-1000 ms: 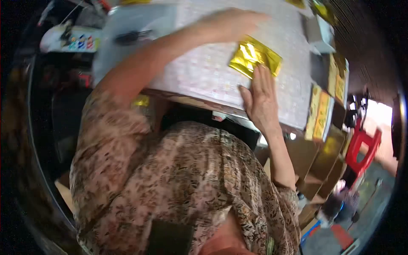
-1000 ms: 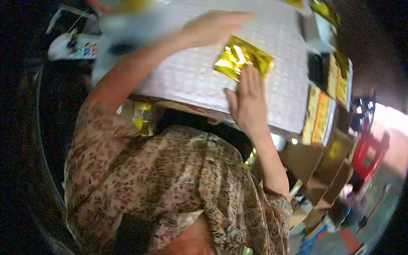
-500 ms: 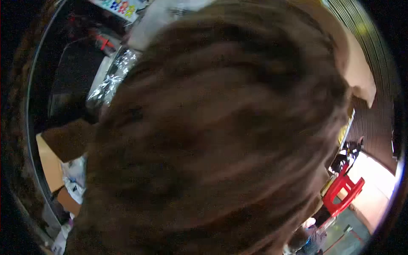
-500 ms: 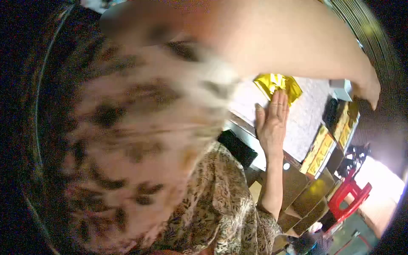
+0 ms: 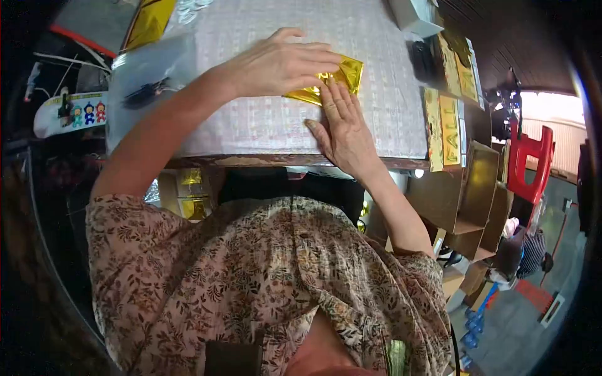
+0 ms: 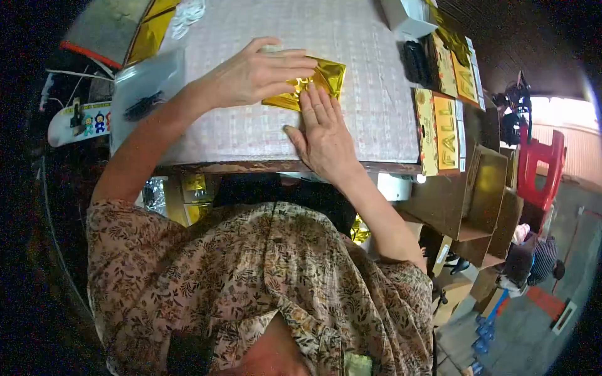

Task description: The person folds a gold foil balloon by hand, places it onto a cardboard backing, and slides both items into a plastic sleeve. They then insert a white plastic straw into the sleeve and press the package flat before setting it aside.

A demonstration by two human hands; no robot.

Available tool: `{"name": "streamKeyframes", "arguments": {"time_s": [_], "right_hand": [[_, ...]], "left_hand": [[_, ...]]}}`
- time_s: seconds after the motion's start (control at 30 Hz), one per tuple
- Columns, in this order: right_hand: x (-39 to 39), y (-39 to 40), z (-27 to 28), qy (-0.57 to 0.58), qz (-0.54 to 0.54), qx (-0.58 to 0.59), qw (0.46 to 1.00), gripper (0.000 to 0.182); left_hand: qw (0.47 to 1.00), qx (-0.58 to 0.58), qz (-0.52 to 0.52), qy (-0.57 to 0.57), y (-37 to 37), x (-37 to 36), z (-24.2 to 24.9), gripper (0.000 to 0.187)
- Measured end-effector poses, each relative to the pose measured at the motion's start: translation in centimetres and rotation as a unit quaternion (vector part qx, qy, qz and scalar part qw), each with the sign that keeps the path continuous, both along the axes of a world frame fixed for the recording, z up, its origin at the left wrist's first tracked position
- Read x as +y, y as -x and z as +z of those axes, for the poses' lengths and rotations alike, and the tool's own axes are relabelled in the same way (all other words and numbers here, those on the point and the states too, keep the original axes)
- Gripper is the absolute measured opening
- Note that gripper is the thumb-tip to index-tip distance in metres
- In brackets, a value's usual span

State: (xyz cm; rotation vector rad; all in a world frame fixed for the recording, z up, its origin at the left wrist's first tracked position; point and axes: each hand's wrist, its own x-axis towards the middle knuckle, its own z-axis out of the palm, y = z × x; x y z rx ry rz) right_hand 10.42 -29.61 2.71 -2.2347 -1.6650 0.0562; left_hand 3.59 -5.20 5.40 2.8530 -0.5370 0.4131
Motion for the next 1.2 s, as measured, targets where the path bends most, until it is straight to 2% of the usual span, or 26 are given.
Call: {"name": "streamKeyframes", "arguments": {"time_s": [0.03,0.13,0.23,0.37,0.53,0.6,0.67,0.77,0.9,1.2], "right_hand": [[0.0,0.0,0.0,-0.004,0.002,0.001,1.0,0.071],[0.1,0.1,0.4,-0.01,0.003,0.005,1.0,0.071],[0.1,0.0,0.4,-0.013,0.0,0.007,1.0,0.07],[0.1,-0.1,0.4,-0.015,0.005,0.002,1.0,0.068],[0.2,-0.4,0.8,-0.001,0.001,-0.026,1.0,0.071],[0.4,-0.7,1.7,-0.023,-0.072,-0.093,0.993,0.078],[0.1,-1.1,0.5,-0.041,-0.092,-0.088,0.991,0.084],[0.2,-0.7,-0.2,-0.032,-0.073,-0.033,0.996,0.082],[0.3,-0.9,-0.5,-0.035,-0.066,-0.026,0.997,0.081],[1.0,-1.0,0.6,-0.091,-0.023,-0.074,0.993,0.059]], "left_hand": [[0.999,0.046,0.019,-0.023,0.2,-0.1,-0.5,0.051],[0.997,0.036,0.062,-0.035,0.2,-0.5,-2.4,0.06],[0.995,0.072,0.047,-0.056,0.4,-0.1,-3.4,0.066],[0.996,0.077,0.049,-0.01,0.6,-0.1,-3.9,0.064],[0.994,0.084,0.061,-0.035,0.3,0.1,-4.1,0.06],[0.994,0.082,0.06,-0.033,0.3,0.1,-4.0,0.059],[0.994,0.086,0.059,-0.027,0.5,0.0,-4.1,0.059],[0.995,0.074,0.049,-0.036,0.4,0.2,-4.2,0.058],[0.995,0.082,0.054,-0.03,0.4,0.2,-4.0,0.057],[0.994,0.09,0.061,-0.022,0.5,0.1,-4.2,0.059]]}}
